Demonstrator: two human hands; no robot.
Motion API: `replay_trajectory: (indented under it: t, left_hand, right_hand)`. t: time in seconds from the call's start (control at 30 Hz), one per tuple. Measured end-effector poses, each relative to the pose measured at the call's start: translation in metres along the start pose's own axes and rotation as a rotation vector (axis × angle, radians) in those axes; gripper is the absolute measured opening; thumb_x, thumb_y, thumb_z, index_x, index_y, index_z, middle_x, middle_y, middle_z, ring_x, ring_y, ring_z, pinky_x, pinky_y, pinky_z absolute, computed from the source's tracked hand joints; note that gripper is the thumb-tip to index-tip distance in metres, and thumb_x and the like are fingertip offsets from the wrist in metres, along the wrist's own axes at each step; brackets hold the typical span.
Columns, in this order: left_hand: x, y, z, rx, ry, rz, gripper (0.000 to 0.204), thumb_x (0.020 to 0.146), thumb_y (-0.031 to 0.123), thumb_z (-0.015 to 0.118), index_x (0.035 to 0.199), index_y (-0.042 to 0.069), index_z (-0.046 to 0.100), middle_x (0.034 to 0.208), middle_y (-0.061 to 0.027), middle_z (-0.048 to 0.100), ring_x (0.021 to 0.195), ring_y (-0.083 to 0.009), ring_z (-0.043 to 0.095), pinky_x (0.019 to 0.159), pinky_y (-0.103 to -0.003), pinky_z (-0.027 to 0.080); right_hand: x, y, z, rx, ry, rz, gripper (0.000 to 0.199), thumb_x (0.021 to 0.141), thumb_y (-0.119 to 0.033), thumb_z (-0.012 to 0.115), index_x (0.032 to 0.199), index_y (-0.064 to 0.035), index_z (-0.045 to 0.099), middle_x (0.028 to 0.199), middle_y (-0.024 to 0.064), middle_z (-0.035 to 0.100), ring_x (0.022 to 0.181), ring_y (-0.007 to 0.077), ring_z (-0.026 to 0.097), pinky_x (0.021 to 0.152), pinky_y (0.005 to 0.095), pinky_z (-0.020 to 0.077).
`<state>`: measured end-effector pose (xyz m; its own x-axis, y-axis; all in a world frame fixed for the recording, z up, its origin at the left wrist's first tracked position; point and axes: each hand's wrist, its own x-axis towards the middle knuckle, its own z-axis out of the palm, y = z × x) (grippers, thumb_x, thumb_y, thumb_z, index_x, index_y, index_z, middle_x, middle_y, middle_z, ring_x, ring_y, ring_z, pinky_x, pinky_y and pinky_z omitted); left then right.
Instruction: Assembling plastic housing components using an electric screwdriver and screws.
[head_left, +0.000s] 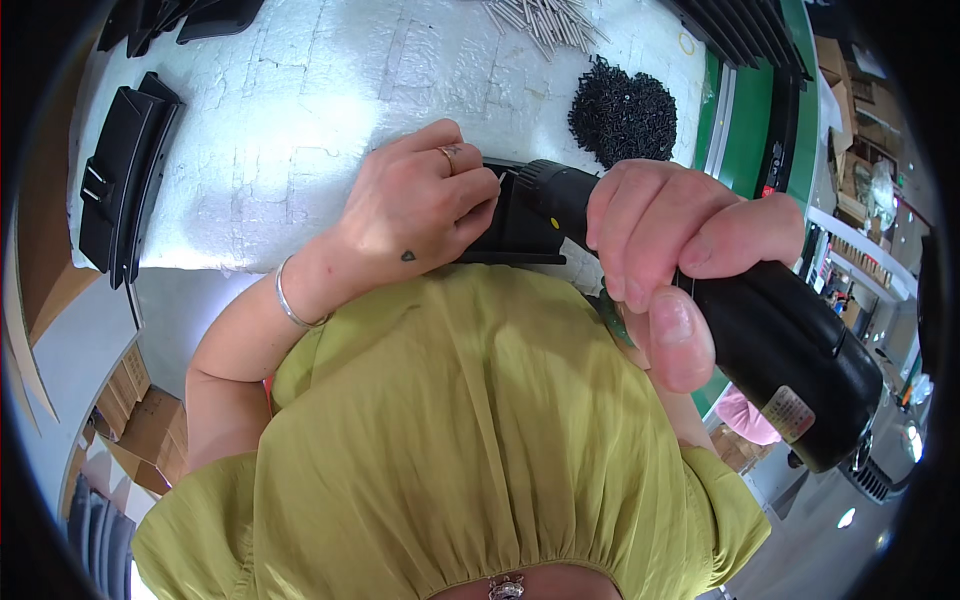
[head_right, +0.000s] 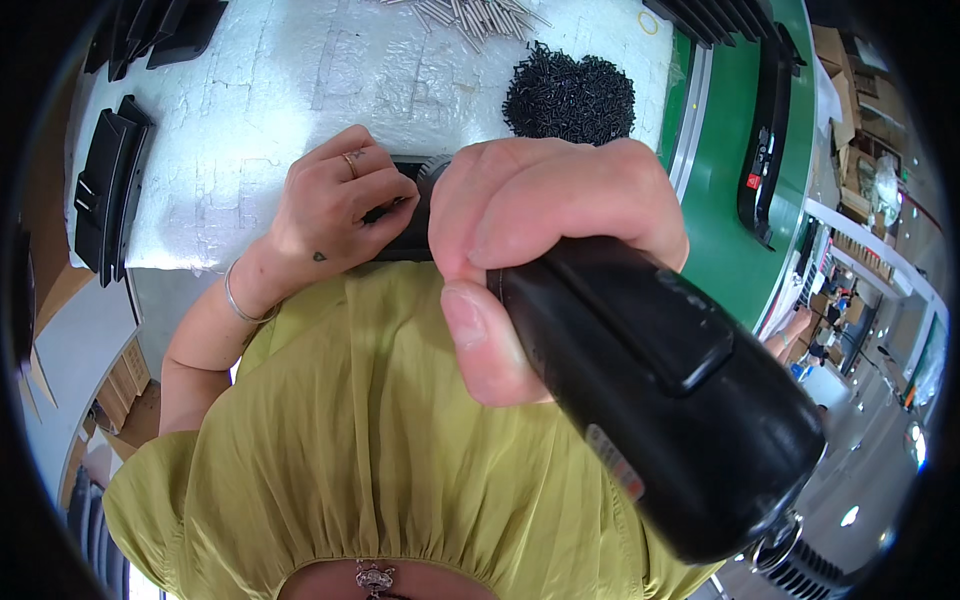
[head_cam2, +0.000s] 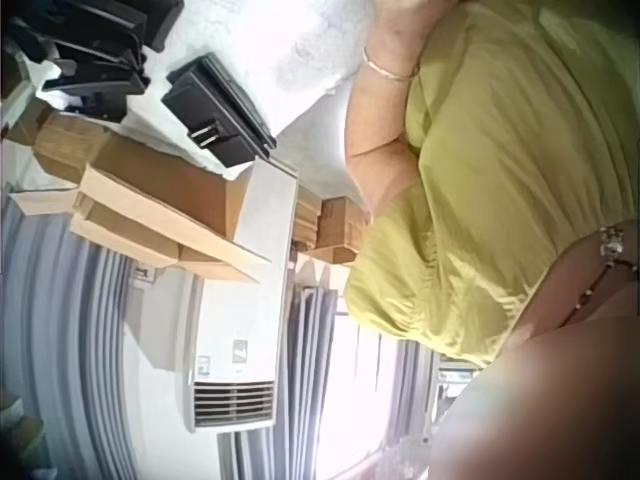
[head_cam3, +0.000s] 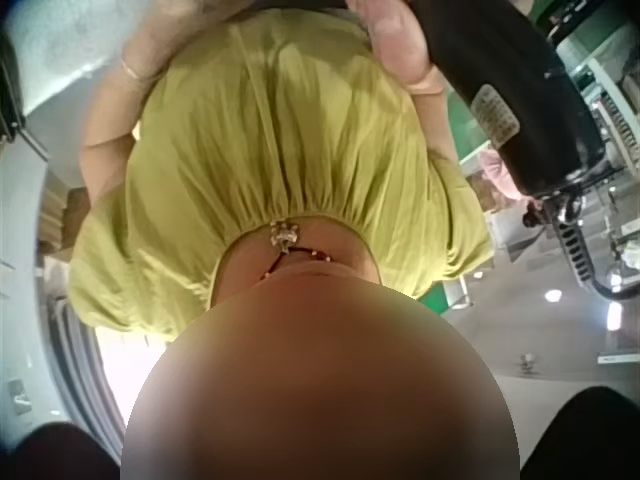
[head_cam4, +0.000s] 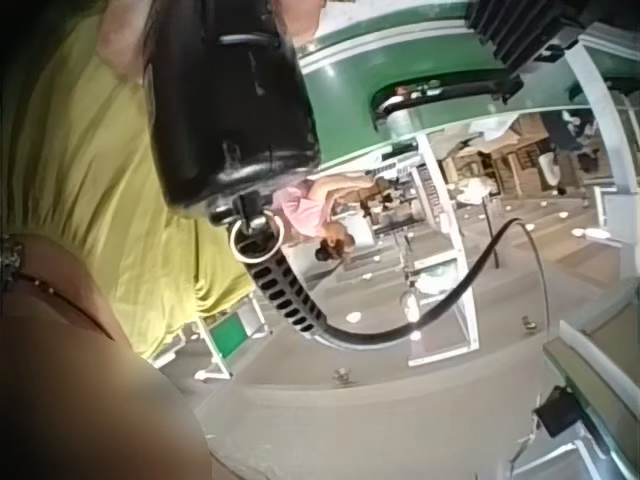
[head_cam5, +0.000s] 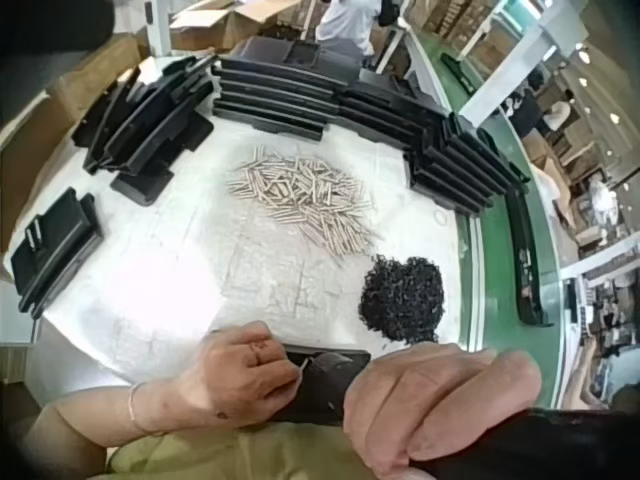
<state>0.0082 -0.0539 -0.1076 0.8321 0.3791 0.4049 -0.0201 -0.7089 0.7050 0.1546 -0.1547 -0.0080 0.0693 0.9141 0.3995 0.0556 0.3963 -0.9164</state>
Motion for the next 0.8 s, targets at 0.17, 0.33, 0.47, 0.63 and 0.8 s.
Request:
replay_trajectory:
  t: [0.17,0.33,0.47,0.63,0.8]
  left_hand:
    - [0.0,0.001,0.001,0.054,-0.055,0.031,0.011,0.065,0.008,0.067,0.064,0.009,0.056,0.064,-0.0008,0.049,0.069,-0.0198,0.051,0.056,-0.032,0.046]
    - [0.002,0.007,-0.005,0.104,-0.093,0.039,0.009,0.065,0.008,0.067,0.068,0.008,0.058,0.068,-0.0021,0.053,0.07,-0.0217,0.051,0.059,-0.033,0.047]
    - [0.01,0.012,-0.01,0.009,-0.105,0.037,0.011,0.065,0.008,0.071,0.069,0.008,0.06,0.065,-0.0024,0.052,0.065,-0.0221,0.05,0.055,-0.032,0.045]
    - [0.016,0.01,-0.011,0.042,-0.056,0.002,0.011,0.066,0.007,0.072,0.07,0.008,0.061,0.064,-0.0022,0.052,0.064,-0.0214,0.049,0.054,-0.031,0.044]
    - [0.033,0.012,-0.01,0.043,-0.101,0.043,0.01,0.067,0.007,0.07,0.073,0.008,0.062,0.068,-0.0014,0.053,0.069,-0.0214,0.05,0.058,-0.031,0.045]
  right_hand:
    - [0.001,-0.001,0.007,-0.036,0.014,-0.001,0.026,0.08,-0.009,0.059,0.097,-0.01,0.039,0.066,0.0016,0.05,0.052,0.0127,0.045,0.053,0.0296,0.0387]
    - [-0.007,-0.004,-0.014,0.136,0.165,-0.109,0.026,0.08,-0.013,0.054,0.104,-0.01,0.043,0.065,-0.0026,0.046,0.055,0.0103,0.045,0.058,0.028,0.0373]
    - [-0.026,-0.019,-0.046,0.068,0.441,-0.206,0.033,0.075,-0.006,0.051,0.108,-0.0055,0.042,0.06,0.0032,0.043,0.05,0.0139,0.042,0.055,0.0324,0.0399]
    - [-0.045,0.005,-0.044,0.079,0.644,-0.154,0.027,0.071,0.0,0.048,0.099,-0.0016,0.046,0.061,0.0066,0.046,0.047,0.0142,0.04,0.049,0.0299,0.0382]
    - [-0.05,0.014,-0.049,0.016,0.695,-0.165,0.027,0.071,0.0,0.048,0.098,-0.0008,0.046,0.06,0.0061,0.046,0.046,0.014,0.04,0.049,0.0301,0.0391]
